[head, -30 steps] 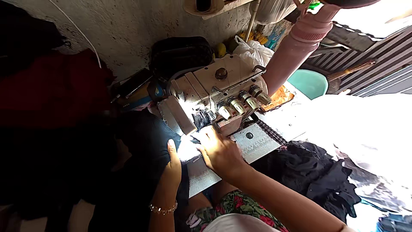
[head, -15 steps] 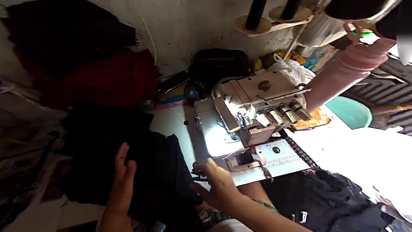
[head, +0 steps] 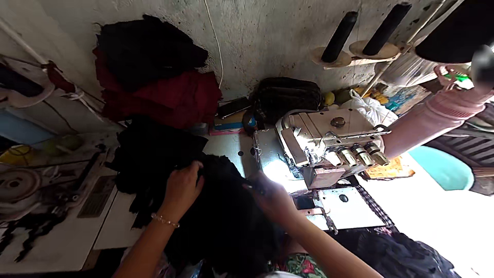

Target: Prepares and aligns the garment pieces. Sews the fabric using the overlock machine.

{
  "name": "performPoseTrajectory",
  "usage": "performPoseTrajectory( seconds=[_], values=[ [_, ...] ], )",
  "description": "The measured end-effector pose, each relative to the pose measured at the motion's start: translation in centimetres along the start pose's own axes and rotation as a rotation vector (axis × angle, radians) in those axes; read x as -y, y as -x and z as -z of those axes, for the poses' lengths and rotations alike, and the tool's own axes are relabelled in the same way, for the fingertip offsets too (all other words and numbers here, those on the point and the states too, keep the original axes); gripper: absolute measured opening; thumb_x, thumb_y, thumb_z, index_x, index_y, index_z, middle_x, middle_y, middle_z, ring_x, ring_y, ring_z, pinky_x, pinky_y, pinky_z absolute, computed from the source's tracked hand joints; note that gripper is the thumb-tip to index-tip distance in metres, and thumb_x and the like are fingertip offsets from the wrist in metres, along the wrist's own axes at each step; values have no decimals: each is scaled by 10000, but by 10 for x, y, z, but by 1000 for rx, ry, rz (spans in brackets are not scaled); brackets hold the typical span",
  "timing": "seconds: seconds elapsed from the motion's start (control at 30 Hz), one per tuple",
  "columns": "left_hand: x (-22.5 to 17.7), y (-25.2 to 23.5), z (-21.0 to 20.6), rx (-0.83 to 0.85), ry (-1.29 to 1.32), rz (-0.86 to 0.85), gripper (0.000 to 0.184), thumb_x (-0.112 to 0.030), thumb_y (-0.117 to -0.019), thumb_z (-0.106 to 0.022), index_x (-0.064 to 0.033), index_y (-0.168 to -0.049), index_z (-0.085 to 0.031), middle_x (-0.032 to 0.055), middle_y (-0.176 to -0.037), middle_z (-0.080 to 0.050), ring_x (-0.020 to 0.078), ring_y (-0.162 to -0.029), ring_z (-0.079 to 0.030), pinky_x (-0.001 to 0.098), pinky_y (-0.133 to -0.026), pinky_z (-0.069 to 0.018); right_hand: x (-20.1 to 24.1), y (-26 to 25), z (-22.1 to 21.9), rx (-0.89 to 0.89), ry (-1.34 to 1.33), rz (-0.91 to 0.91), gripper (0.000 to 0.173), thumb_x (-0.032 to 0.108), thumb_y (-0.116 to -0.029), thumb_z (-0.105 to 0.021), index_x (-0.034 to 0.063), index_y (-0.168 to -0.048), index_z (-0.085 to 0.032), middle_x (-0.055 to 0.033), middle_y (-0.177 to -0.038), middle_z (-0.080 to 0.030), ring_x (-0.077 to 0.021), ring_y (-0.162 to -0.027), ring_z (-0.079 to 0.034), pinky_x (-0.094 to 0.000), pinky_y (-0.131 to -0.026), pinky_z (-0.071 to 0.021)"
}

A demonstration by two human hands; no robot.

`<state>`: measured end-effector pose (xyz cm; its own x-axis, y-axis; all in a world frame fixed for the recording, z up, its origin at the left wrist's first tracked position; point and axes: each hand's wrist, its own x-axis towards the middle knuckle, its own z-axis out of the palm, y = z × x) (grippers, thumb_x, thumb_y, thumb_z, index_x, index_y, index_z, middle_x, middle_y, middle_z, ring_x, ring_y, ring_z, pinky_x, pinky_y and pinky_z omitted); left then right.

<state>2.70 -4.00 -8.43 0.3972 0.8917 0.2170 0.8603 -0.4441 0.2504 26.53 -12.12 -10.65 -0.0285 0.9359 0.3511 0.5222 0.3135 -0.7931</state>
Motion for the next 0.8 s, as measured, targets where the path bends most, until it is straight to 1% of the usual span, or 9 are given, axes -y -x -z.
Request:
performPoseTrajectory(
  seconds=[0.1,0.13,0.23,0.33,0.43,0.53,0.67,0.73,0.8],
  values=[
    [-18,-26,47,-157,233,32,383,-117,-1008,-568,100,-1318,-505,285,-974,-680,437,-840,-690,628,-739,-542,8,-15,16,-128,-28,93,208,212,-972,-658,28,-1061,-698,-56,-881,-737,-109,-786,-701,-299,-716,-574],
    [-28,-34,64,-170,318,66,373,-130,-1037,-536,70,-1344,-463,254,-1008,-670,363,-812,-681,562,-713,-553,11,-18,19,-127,-33,88,224,222,-969,-667,32,-1081,-707,-57,-907,-744,-105,-804,-703,-294,-733,-577],
    [-59,-53,99,-181,629,167,292,-220,-1102,-434,-49,-1333,-383,81,-935,-588,94,-517,-527,277,-467,-489,28,-21,23,-68,-50,13,320,233,-954,-688,14,-1189,-688,-100,-1006,-742,-155,-820,-711,-334,-748,-587],
    [-78,-70,114,-199,993,271,152,-242,-1103,-408,-160,-1230,-387,-34,-801,-546,19,-440,-462,192,-395,-452,36,-12,12,-184,-102,77,357,145,-943,-685,-29,-1237,-584,-116,-1033,-726,-145,-702,-713,-315,-622,-612],
    [-90,-79,125,-275,1007,274,149,-210,-1077,-432,-156,-1214,-451,-64,-756,-524,-7,-469,-435,150,-427,-401,34,-3,-3,-314,-140,272,265,139,-950,-684,-24,-1156,-654,-194,-1157,-674,-138,-790,-705,-268,-654,-598],
    [-95,-80,132,-368,748,57,255,-130,-1008,-484,-60,-1253,-480,-29,-870,-568,-27,-593,-510,144,-523,-426,33,5,-14,-332,-148,313,393,369,-951,-720,75,-1211,-713,-255,-1347,-568,-129,-889,-717,-249,-698,-611],
    [-113,-79,137,-367,687,-30,267,-123,-1004,-474,-71,-1266,-488,-30,-921,-611,-43,-614,-534,129,-501,-415,33,-6,-32,-352,-35,248,663,620,-782,-775,117,-1213,-745,-274,-1387,-544,-242,-901,-697,-363,-590,-571],
    [-123,-79,138,-337,768,19,257,-126,-1014,-467,-76,-1264,-495,-23,-985,-594,-40,-670,-553,133,-550,-451,35,-17,-42,-348,3,214,603,574,-744,-827,153,-1171,-768,-276,-1398,-534,-311,-945,-698,-416,-590,-573],
    [-123,-81,136,-349,759,-18,280,-115,-1014,-455,-32,-1278,-497,21,-1089,-599,-9,-879,-592,186,-764,-496,40,-26,-45,-394,1,228,491,426,-744,-879,166,-1148,-774,-285,-1388,-538,-334,-926,-703,-430,-584,-574]
  ],
)
